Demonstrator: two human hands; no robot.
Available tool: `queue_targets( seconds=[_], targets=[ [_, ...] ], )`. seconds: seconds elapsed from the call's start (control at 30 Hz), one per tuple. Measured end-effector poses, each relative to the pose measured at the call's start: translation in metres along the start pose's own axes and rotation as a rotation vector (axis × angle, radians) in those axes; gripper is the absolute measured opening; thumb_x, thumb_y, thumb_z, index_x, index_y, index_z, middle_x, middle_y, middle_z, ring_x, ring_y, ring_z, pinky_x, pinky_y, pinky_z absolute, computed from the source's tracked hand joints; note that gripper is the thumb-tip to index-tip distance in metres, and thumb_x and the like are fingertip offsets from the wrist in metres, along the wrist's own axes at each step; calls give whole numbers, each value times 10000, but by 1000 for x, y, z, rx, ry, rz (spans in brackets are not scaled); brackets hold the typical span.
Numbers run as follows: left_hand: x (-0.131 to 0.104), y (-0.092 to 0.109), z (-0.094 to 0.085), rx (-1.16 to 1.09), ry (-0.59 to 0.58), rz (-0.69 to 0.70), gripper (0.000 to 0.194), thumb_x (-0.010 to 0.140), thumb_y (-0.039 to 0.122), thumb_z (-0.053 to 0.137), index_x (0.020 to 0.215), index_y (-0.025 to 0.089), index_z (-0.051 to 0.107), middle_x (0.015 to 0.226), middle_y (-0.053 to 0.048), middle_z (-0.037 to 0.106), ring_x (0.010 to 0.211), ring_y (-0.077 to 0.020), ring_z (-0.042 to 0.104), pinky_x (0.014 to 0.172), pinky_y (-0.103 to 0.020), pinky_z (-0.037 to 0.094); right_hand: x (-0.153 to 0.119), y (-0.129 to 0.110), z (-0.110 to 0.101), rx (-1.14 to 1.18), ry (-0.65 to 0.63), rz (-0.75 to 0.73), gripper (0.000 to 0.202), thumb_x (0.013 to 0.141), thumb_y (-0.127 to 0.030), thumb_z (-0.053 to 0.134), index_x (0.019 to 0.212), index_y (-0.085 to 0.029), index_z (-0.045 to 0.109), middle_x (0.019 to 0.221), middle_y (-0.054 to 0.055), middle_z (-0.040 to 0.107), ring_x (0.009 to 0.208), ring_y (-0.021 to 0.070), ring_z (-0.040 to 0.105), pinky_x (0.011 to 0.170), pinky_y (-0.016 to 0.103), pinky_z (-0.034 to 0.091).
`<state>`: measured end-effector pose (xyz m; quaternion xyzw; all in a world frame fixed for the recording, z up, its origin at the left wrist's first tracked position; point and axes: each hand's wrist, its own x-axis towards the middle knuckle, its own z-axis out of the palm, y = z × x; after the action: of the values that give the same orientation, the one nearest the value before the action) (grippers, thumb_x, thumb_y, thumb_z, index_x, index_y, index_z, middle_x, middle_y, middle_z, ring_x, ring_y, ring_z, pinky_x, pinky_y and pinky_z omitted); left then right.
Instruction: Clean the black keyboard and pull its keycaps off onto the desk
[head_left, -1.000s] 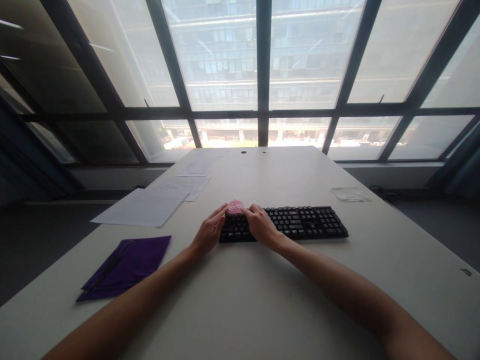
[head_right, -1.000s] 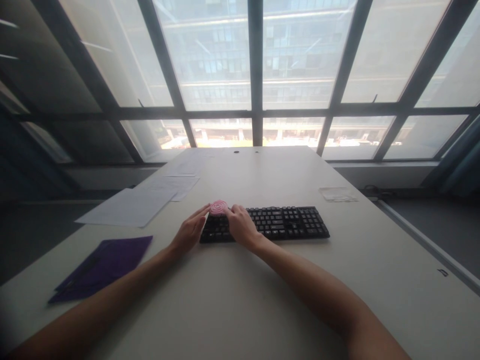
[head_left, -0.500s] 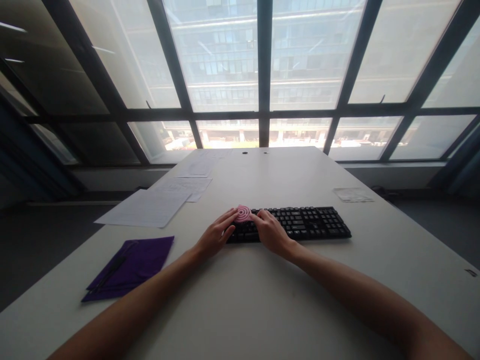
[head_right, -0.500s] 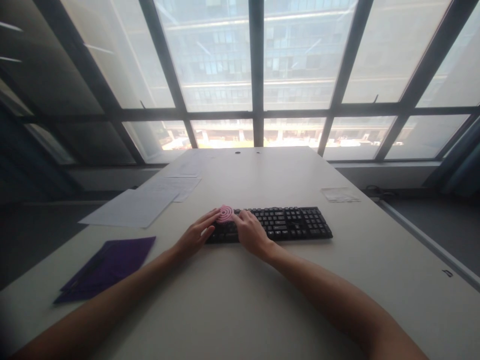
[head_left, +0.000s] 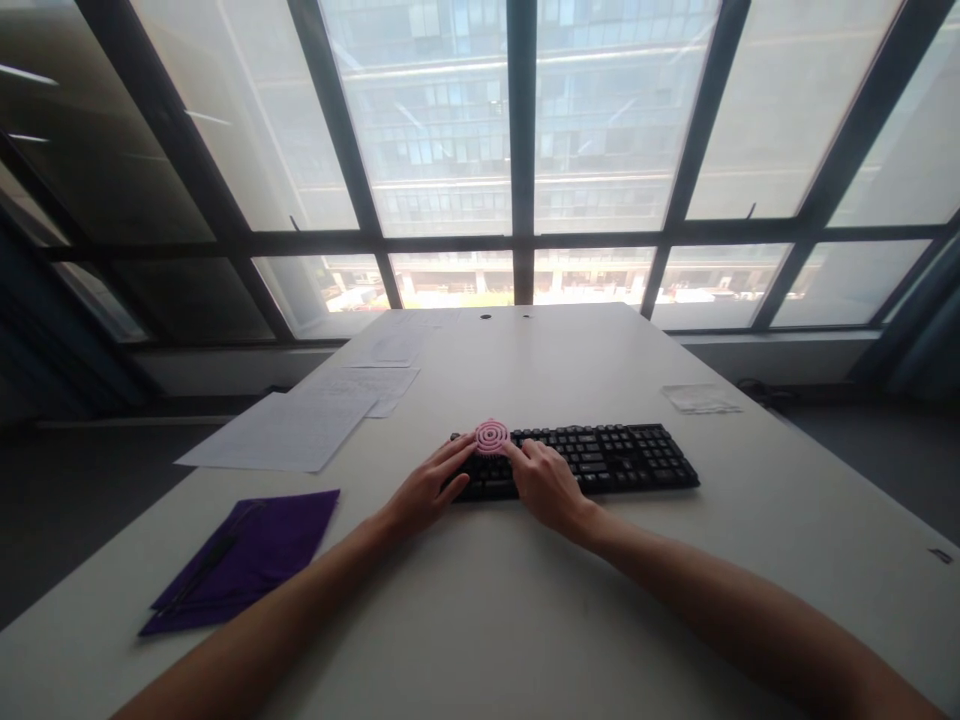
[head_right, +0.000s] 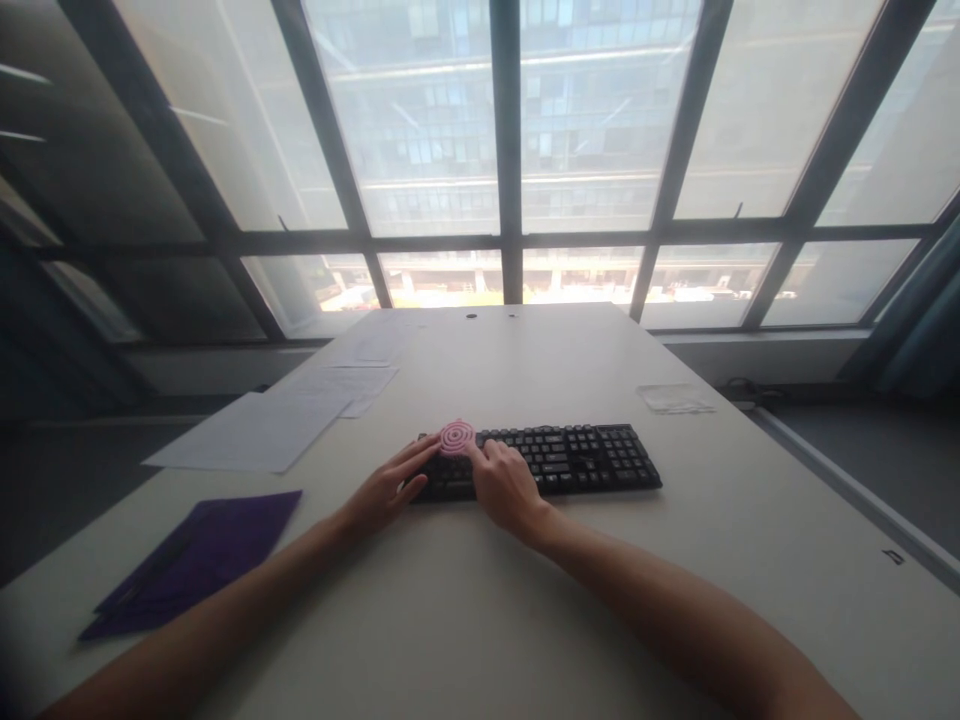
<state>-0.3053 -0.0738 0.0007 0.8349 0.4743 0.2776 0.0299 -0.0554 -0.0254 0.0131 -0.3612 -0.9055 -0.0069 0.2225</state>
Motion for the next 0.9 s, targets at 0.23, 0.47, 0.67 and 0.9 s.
queue_targets(
  seconds=[0.23, 0.47, 0.67, 0.9],
  targets=[
    [2, 4, -2, 9, -3, 22, 529, 1021, 362, 435, 1538, 276, 364, 1590, -53, 359, 1460, -253, 360, 1228, -480, 278, -5, -1, 3, 7, 27, -40, 385, 1002, -171, 407, 1368, -178, 528, 983, 91, 654, 896, 209, 578, 832, 329, 399],
    [1, 0, 0, 19, 37, -25, 527, 1017, 400, 432, 1526, 267, 391, 1581, -53, 376, 1456, -263, 365, 1215, -482, 304, 4, -6, 2, 8, 24, -17, 365, 995, -152, 410, 1329, -171, 556, 998, 105, 657, 903, 217, 581, 828, 336, 389],
    [1, 5, -2, 10, -8, 0, 532, 1025, 366, 423, 1544, 274, 351, 1594, -50, 353, 1456, -250, 368, 1228, -472, 283, -9, -5, -3, 31, 46, -54, 359, 1003, -181, 420, 1334, -183, 556, 961, 86, 649, 892, 218, 565, 821, 338, 373],
    [1, 1, -2, 23, -6, -45, 548, 1023, 374, 428, 1553, 275, 330, 1604, -44, 333, 1469, -257, 341, 1224, -471, 292, 4, -2, 2, 18, 40, -15, 345, 998, -154, 411, 1301, -175, 575, 958, 99, 650, 893, 220, 571, 814, 339, 380]
  ],
)
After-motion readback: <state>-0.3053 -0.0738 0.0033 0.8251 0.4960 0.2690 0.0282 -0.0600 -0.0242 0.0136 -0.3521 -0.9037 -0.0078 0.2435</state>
